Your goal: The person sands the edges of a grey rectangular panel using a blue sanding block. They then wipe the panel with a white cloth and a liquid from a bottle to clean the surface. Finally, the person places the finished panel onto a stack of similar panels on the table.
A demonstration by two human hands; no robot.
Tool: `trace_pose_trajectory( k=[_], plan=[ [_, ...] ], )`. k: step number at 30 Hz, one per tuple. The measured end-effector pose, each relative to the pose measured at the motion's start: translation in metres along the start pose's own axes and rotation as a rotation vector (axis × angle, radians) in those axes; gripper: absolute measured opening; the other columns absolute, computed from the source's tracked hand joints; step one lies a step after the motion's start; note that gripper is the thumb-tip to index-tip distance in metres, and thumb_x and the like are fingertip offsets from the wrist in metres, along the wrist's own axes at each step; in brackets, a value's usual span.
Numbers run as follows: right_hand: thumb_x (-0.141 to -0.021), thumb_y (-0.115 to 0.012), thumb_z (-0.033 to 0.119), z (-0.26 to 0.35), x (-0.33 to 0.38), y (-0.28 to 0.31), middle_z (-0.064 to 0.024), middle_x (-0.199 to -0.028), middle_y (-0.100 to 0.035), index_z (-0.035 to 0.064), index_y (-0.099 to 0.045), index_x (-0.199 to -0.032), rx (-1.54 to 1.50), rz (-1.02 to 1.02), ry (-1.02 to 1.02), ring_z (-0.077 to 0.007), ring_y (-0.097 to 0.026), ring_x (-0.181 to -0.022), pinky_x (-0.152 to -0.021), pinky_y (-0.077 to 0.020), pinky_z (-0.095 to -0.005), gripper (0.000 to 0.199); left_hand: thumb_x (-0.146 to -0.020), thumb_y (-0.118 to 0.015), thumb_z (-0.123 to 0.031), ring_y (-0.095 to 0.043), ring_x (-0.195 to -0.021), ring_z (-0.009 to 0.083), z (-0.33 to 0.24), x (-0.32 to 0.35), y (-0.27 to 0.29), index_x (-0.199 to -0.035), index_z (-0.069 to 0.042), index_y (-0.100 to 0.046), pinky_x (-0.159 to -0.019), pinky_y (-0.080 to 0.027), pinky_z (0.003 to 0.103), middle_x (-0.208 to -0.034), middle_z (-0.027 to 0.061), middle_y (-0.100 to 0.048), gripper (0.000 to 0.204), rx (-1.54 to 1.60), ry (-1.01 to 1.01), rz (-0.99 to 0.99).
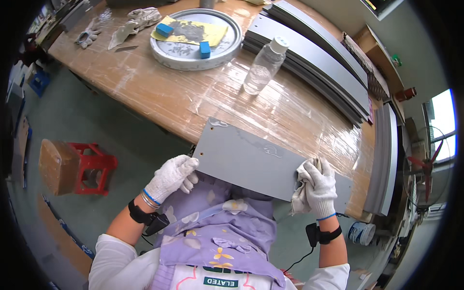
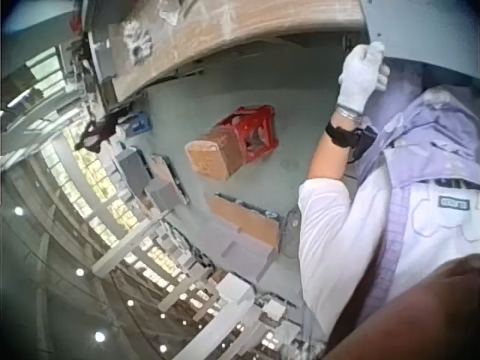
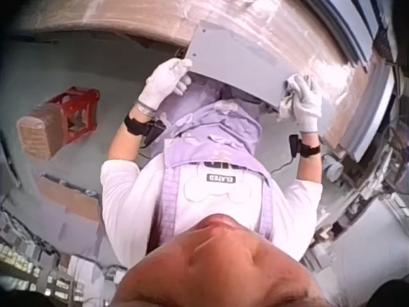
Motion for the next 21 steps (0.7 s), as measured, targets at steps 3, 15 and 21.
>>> trace_pose_trajectory(
  k=[3, 15, 21],
  plan=[
    [-0.078, -0.066, 0.008, -0.002, -0.007, 0.002, -0.0192, -0.122, -0.058, 0.0127, -0.070, -0.117, 0.002, 0.059, -0.018, -0.0410, -0.057, -0.109, -0.094, -0.0488, -0.0453, 0.040, -0.098, -0.060, -0.045, -0.058, -0.052, 0.0095, -0.006, -0.012, -0.021, -0.103, -0.002, -0.059, -0.048, -0.051, 0.025, -0.069, 0.0059, -0.063, 0.043, 0.096, -0.036, 0.118],
    [-0.080, -0.064, 0.014, 0.057, -0.041, -0.004, -0.0125, -0.099, -0.061, 0.0108, -0.068, -0.101, -0.068, 0.275, 0.107, -0.0335, -0.061, -0.094, -0.081, -0.0502, -0.0429, 0.021, -0.099, -0.059, -0.042, -0.058, -0.051, 0.0084, 0.001, -0.011, -0.025, -0.114, -0.001, -0.058, -0.047, -0.051, 0.023, -0.067, 0.0055, -0.063, 0.043, 0.189, 0.006, 0.111],
    [-0.076, -0.065, 0.012, 0.089, -0.057, -0.016, -0.0127, -0.102, -0.062, 0.0103, -0.069, -0.108, 0.077, 0.187, 0.273, -0.0327, -0.061, -0.095, -0.082, -0.0497, -0.0427, 0.032, -0.098, -0.059, -0.043, -0.058, -0.052, 0.0085, -0.001, -0.013, -0.024, -0.112, 0.000, -0.058, -0.048, -0.051, 0.023, -0.067, 0.0058, -0.063, 0.045, 0.184, 0.013, 0.123]
  ],
)
Point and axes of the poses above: each hand's wrist, its own x-axis away from the middle knuckle, its own y-axis out of the back of the hand, z = x × y, the point moved 7 cm from there along -x, towards the middle knuckle
